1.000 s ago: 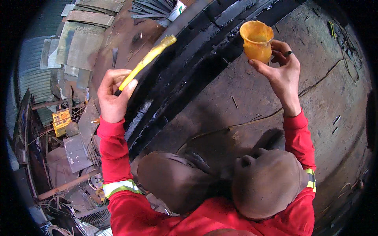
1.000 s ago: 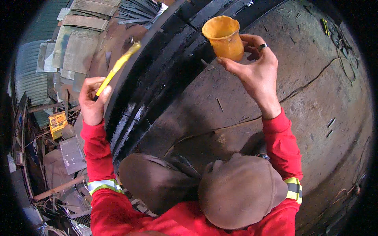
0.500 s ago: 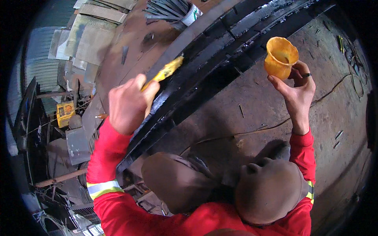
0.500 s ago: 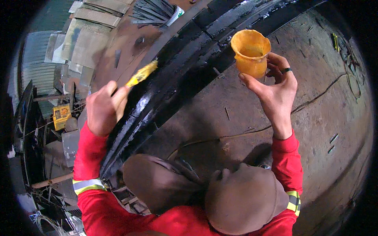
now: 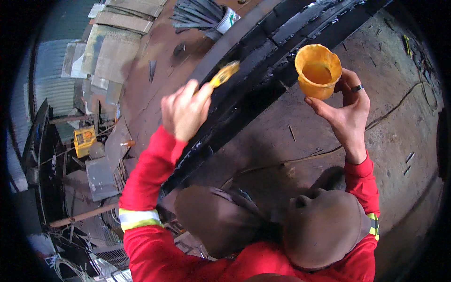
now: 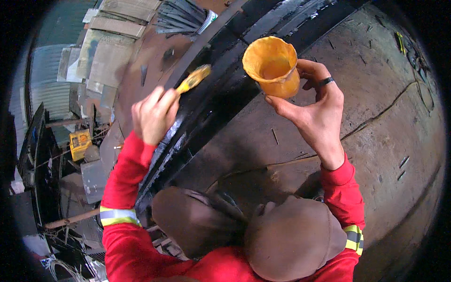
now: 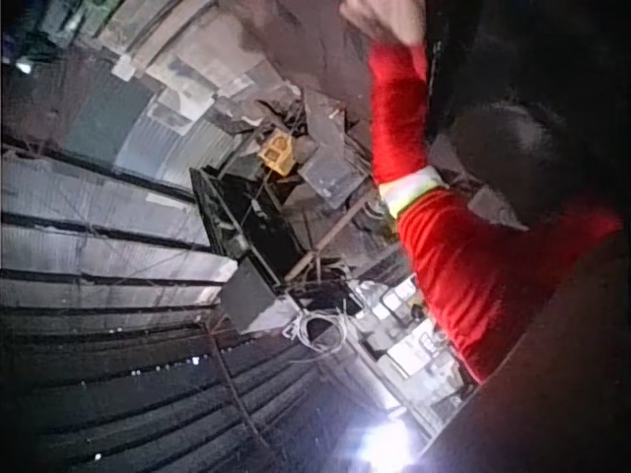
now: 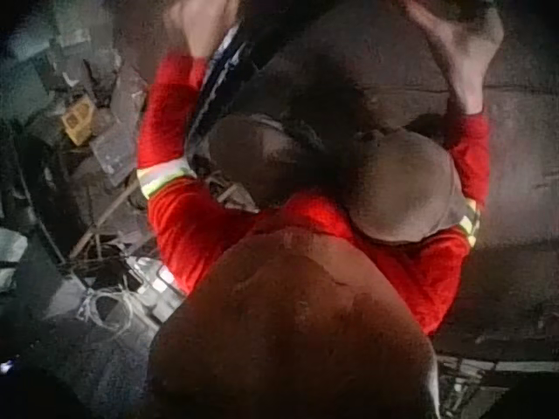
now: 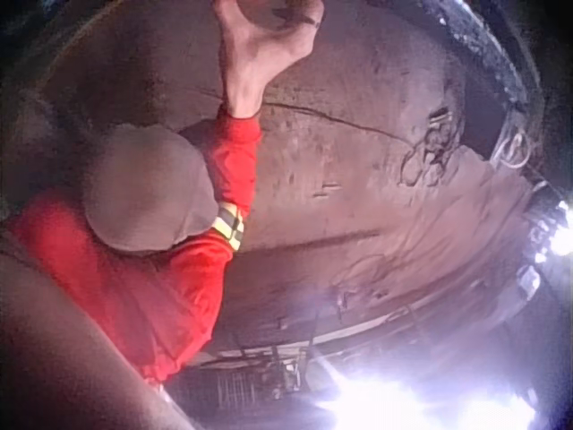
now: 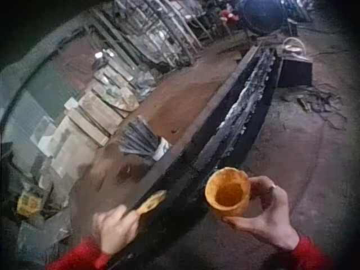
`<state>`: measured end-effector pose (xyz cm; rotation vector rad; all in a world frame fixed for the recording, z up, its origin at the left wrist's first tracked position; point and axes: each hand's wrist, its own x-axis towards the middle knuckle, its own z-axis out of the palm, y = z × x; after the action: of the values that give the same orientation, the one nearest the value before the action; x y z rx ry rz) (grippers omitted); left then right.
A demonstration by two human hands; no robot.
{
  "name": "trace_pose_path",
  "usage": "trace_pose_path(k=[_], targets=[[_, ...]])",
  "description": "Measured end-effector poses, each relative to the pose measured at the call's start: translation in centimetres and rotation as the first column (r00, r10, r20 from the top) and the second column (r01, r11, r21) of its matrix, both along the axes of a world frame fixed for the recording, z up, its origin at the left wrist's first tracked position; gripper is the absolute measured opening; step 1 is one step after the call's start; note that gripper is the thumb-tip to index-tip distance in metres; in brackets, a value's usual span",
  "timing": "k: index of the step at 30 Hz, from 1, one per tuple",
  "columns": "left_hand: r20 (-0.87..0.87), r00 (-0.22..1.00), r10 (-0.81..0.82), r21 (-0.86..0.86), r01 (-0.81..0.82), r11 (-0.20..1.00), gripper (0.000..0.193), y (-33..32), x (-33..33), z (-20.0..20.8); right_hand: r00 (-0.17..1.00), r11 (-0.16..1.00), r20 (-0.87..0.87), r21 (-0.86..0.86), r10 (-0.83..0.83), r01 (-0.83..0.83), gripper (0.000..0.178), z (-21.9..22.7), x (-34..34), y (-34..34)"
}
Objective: The person applies a dark coating to a curved metal beam using a yellow paintbrush and a small yellow container. They repeatedly dip the brush into the container and spread the substance along the beam's surface in a workshop environment.
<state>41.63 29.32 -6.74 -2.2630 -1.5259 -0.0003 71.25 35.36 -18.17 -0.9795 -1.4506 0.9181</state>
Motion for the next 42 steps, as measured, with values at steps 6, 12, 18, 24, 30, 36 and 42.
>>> trace_pose_path(k=[6, 12, 18, 24, 30, 36, 42], targets=[[-0.002, 0.997, 0.078, 0.058, -0.078, 0.995, 0.012, 0.2, 0.8, -1.1, 0.998, 1.0, -0.062, 0.012, 0.029, -0.028, 0.058, 0.0, -0.4, -1.0], [0.002, 1.0, 0.023, 0.022, -0.023, 1.0, 0.012, 1.9, 1.5, 1.0, 1.0, 1.0, -0.018, -0.015, 0.011, -0.011, 0.058, -0.2, 0.0, -0.8], [0.079, 0.996, -0.028, -0.027, 0.03, 0.999, 0.013, 0.9, 1.5, 4.1, 1.0, 0.999, -0.006, -0.033, 0.017, -0.017, 0.058, -0.6, -0.4, -0.8], [-0.037, 0.999, -0.01, -0.086, 0.006, 0.996, 0.012, 0.5, -0.8, 4.2, 0.999, 1.0, -0.029, -0.014, 0.022, -0.022, 0.057, -0.2, -0.9, -1.3], [-0.049, 0.986, 0.157, -0.182, -0.164, 0.97, 0.013, -5.1, -4.5, 6.2, 0.998, 0.997, -0.033, -0.049, 0.058, -0.059, 0.056, -0.9, -0.6, -1.1], [-0.079, 0.982, 0.172, -0.175, -0.184, 0.967, 0.014, -7.6, -5.7, 5.8, 0.994, 0.992, -0.061, -0.089, 0.088, -0.094, 0.058, 0.0, -1.4, -1.5], [-0.048, 0.999, -0.001, -0.073, -0.003, 0.997, 0.013, -5.8, -4.9, 2.0, 0.995, 0.991, -0.043, -0.088, 0.093, -0.096, 0.061, 0.2, -1.2, -1.6]])
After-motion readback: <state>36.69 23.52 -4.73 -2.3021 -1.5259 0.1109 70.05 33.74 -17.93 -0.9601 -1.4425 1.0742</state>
